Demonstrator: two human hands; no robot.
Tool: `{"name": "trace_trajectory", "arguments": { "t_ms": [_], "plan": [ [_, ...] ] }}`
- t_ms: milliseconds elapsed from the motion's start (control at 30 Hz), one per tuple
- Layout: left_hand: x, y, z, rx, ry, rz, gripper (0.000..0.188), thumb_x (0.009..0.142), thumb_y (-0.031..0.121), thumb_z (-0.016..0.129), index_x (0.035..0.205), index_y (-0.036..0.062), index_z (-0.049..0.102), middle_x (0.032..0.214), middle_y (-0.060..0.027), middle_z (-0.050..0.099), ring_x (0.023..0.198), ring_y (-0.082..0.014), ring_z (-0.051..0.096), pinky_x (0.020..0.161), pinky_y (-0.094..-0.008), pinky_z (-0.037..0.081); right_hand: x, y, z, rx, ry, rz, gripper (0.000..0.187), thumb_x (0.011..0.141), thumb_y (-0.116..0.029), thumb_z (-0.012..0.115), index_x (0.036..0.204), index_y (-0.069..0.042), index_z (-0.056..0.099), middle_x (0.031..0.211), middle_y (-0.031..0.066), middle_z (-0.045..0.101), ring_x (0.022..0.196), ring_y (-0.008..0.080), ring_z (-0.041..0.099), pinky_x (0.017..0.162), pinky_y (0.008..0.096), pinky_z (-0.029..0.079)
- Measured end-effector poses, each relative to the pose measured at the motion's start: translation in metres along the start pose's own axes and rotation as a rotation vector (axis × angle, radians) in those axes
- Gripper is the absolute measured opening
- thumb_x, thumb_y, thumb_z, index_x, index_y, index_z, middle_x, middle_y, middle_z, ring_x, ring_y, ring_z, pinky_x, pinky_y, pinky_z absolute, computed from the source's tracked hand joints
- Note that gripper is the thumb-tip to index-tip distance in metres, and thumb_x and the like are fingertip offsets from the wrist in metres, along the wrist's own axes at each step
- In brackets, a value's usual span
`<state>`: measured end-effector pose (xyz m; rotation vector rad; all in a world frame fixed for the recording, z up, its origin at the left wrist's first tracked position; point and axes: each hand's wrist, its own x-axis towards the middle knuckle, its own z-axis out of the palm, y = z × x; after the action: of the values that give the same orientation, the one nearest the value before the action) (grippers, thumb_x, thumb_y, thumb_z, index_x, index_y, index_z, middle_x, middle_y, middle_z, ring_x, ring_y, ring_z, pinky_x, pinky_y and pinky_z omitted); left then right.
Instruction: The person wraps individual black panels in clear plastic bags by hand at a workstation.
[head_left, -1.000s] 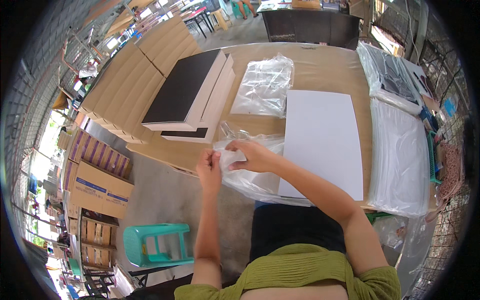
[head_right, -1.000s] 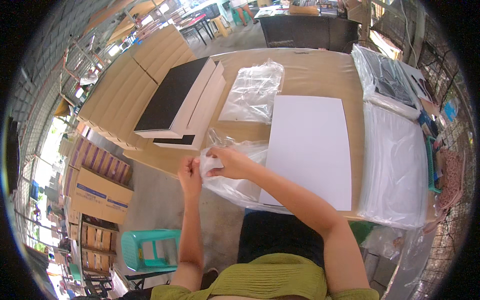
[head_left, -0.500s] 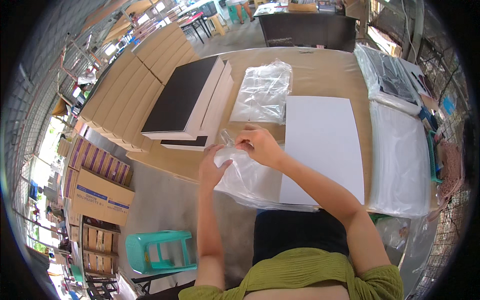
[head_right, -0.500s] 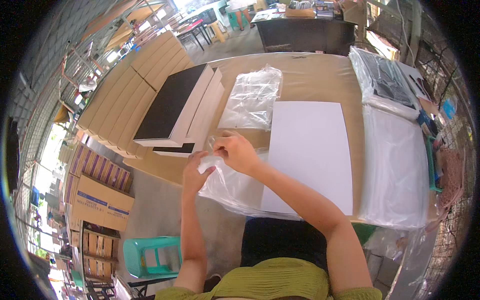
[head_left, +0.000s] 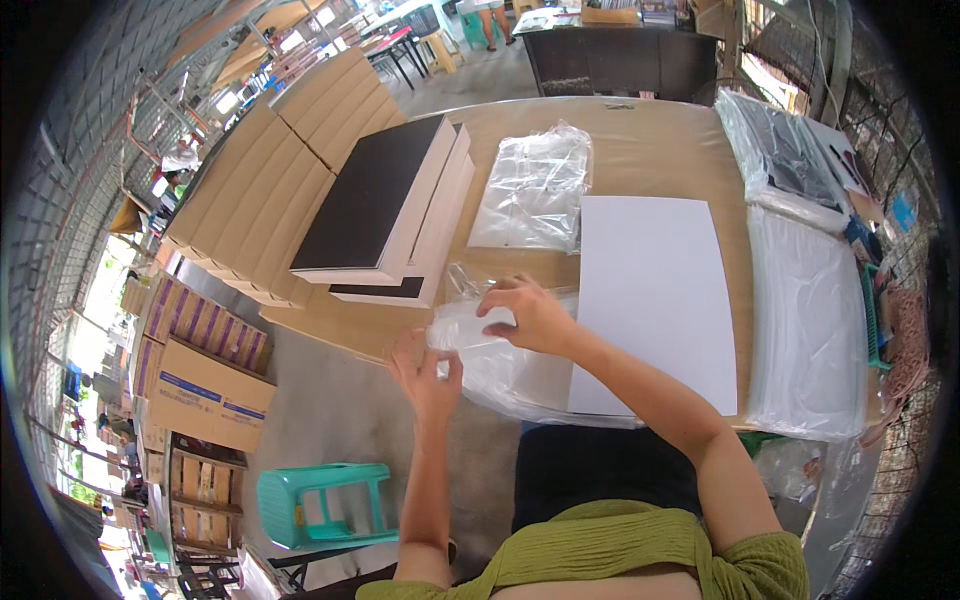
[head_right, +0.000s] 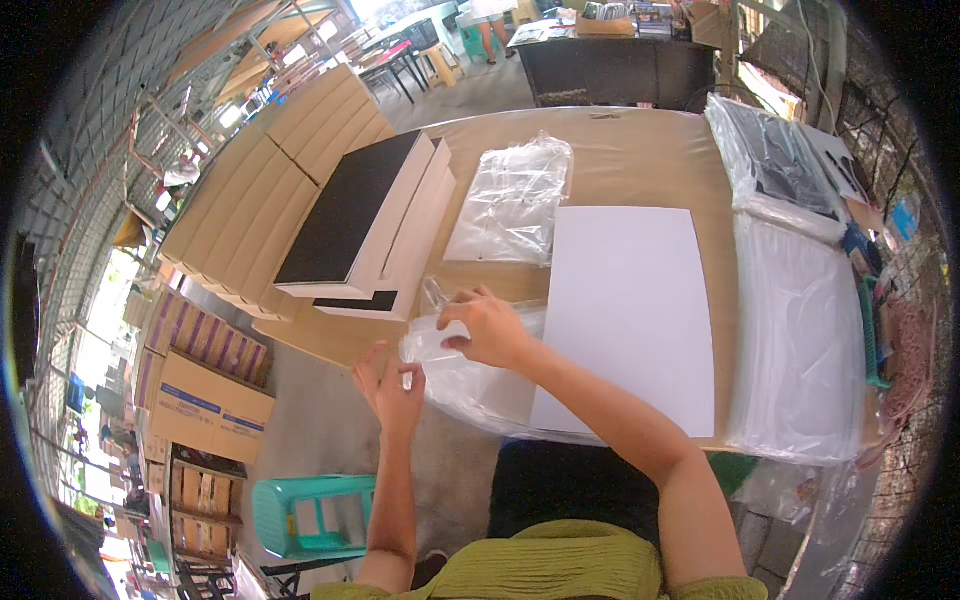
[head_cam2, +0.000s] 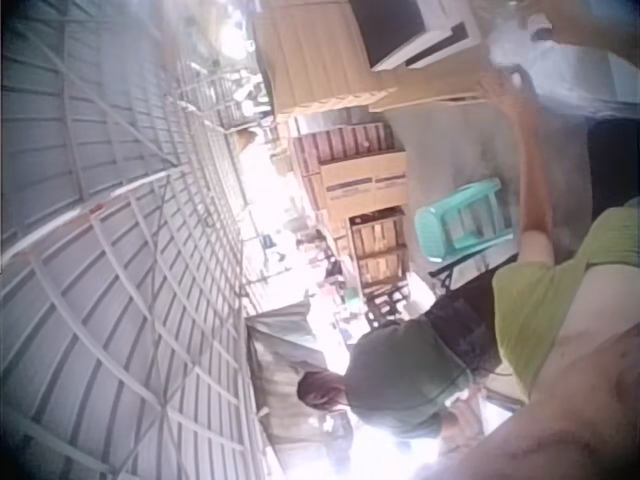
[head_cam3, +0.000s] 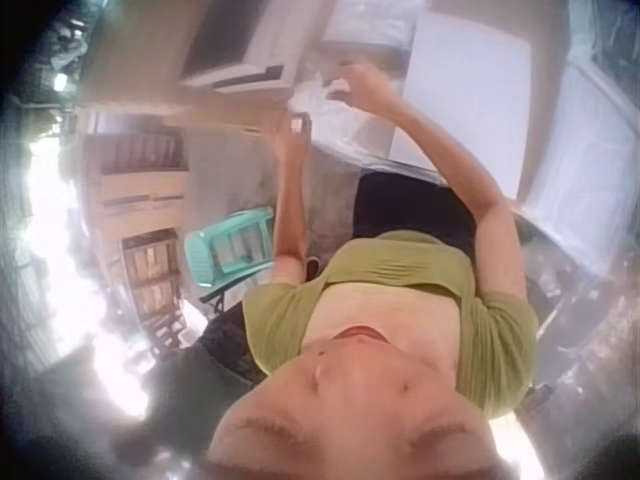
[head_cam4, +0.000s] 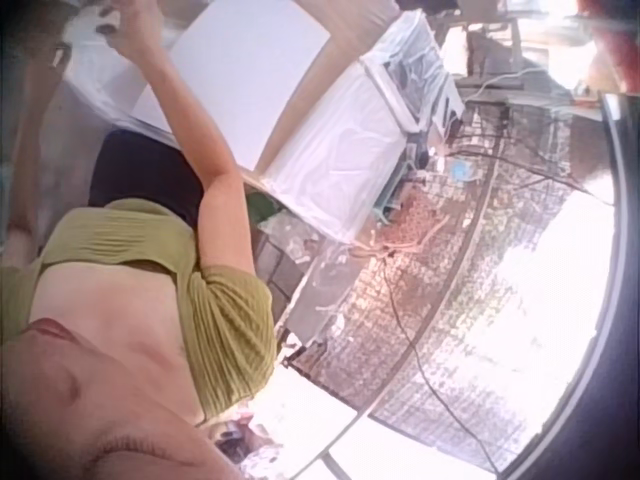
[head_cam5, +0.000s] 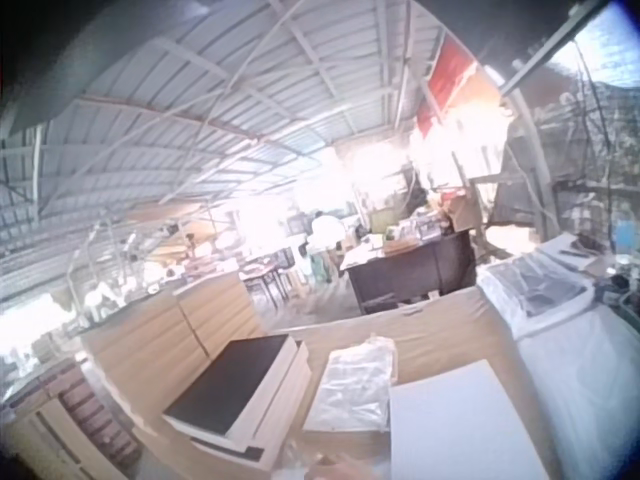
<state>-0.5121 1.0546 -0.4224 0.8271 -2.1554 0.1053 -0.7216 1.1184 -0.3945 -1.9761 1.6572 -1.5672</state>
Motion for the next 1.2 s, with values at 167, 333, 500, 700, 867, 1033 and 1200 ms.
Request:
{"name": "trace_trajectory", "arguments": {
  "t_ms": [167, 333, 500, 700, 867, 1033, 1200],
  "plan": [
    [0.013, 0.044, -0.019, -0.544, 0.167, -0.163, 0.049, 0.067, -0.001, 0.076, 0.113, 0.0095, 0.062, 0.122, -0.0105, 0.051, 0.115, -0.0239, 0.049, 0.1, -0.0406, 0.039, 0.008, 0.0, -0.007, 0.277, -0.243, 0.061, 0.01, 0.074, -0.005, 0.074, 0.079, -0.005, 0.065, 0.088, 0.0078, 0.065, 0.083, 0.0247, 0.061, 0.075, 0.0367, 0.048],
    [0.039, 0.022, -0.012, -1.148, -0.28, -0.657, 0.064, 0.074, -0.005, 0.074, 0.131, 0.0028, 0.048, 0.107, -0.006, 0.061, 0.095, -0.0162, 0.059, 0.088, -0.0323, 0.047, 0.004, -0.011, -0.009, 0.126, 0.048, 0.008, 0.008, 0.073, 0.0, 0.068, 0.077, -0.005, 0.062, 0.08, 0.0101, 0.061, 0.081, 0.03, 0.059, 0.069, 0.0396, 0.047],
    [0.034, -0.016, 0.018, -0.782, -0.417, -0.128, 0.039, 0.082, 0.01, 0.074, 0.117, 0.002, 0.06, 0.092, -0.0032, 0.066, 0.083, -0.0138, 0.06, 0.074, -0.0298, 0.049, 0.008, -0.012, -0.013, 0.025, 0.233, -0.087, 0.01, 0.076, -0.001, 0.065, 0.083, -0.006, 0.059, 0.077, 0.0124, 0.057, 0.079, 0.0322, 0.057, 0.068, 0.0411, 0.045],
    [0.066, 0.011, 0.035, -1.525, -1.725, -0.04, 0.052, 0.094, 0.05, 0.053, 0.113, 0.0038, 0.066, 0.098, -0.0044, 0.067, 0.085, -0.0143, 0.06, 0.078, -0.0281, 0.047, 0.02, 0.022, -0.025, 0.612, -0.456, 0.14, 0.012, 0.087, -0.011, 0.065, 0.088, -0.001, 0.058, 0.076, 0.0089, 0.062, 0.072, 0.0229, 0.061, 0.066, 0.0328, 0.048],
    [0.088, 0.024, -0.035, -1.38, -1.826, 0.355, 0.059, 0.093, 0.055, 0.051, 0.117, 0.0023, 0.063, 0.105, -0.0059, 0.064, 0.094, -0.0178, 0.059, 0.083, -0.0301, 0.045, 0.002, -0.003, -0.032, 1.14, -1.665, 0.196, 0.043, 0.084, -0.035, 0.072, 0.104, 0.003, 0.067, 0.093, 0.012, 0.071, 0.081, 0.0205, 0.066, 0.074, 0.0318, 0.052],
    [0.032, 0.004, -0.077, -1.817, -1.128, -0.342, 0.057, 0.092, 0.053, 0.054, 0.12, 0.0042, 0.06, 0.103, -0.0053, 0.064, 0.094, -0.0173, 0.058, 0.082, -0.0302, 0.045, -0.034, -0.051, -0.074, 1.281, -1.571, -0.774, 0.041, 0.087, -0.032, 0.069, 0.106, 0.004, 0.067, 0.09, 0.0167, 0.07, 0.081, 0.0295, 0.069, 0.075, 0.0413, 0.057],
    [0.013, 0.039, -0.052, -1.962, -1.356, -0.191, 0.051, 0.093, 0.05, 0.054, 0.114, 0.0048, 0.06, 0.097, -0.0036, 0.063, 0.085, -0.0146, 0.058, 0.073, -0.0282, 0.046, -0.095, -0.047, -0.16, 1.653, -0.834, 0.505, 0.036, 0.092, -0.033, 0.061, 0.094, 0.002, 0.068, 0.089, 0.0136, 0.067, 0.082, 0.0279, 0.066, 0.076, 0.0406, 0.054]
  ]
}}
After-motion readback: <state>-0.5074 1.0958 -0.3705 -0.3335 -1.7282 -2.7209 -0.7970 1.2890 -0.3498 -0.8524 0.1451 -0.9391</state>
